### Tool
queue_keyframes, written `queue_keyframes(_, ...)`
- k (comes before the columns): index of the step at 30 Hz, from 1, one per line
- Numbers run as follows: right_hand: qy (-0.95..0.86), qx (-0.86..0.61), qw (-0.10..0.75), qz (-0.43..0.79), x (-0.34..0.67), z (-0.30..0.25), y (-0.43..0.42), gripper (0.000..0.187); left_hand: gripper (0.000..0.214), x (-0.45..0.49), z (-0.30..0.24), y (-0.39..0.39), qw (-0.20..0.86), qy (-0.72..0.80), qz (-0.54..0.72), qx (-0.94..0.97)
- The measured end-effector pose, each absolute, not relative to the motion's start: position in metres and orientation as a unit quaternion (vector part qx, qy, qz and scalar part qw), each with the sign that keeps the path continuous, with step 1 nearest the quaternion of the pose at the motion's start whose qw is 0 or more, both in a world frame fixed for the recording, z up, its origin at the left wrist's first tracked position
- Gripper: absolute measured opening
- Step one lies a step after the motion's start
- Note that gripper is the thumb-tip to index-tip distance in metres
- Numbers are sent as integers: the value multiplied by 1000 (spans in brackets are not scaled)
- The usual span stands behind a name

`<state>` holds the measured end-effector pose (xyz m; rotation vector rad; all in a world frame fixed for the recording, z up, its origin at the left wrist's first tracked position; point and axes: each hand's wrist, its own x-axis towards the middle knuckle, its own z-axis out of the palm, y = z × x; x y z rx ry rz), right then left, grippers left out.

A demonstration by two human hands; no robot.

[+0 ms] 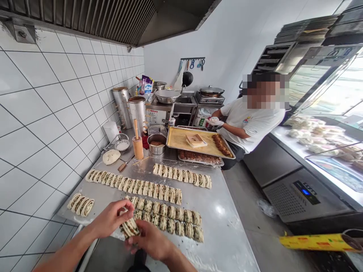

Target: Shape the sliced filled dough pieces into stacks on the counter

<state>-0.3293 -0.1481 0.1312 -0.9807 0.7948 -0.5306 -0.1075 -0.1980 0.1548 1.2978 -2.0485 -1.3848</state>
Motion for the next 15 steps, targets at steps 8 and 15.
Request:
queue_keyframes(8, 261, -296, 885, -248, -359, 160, -118, 49, 66, -112, 184, -169, 172, -910, -266, 268)
queue_keyframes(15, 335, -464, 743, -348, -360, 170, -111, 40, 38, -142, 175, -165, 252, -845, -324, 343)
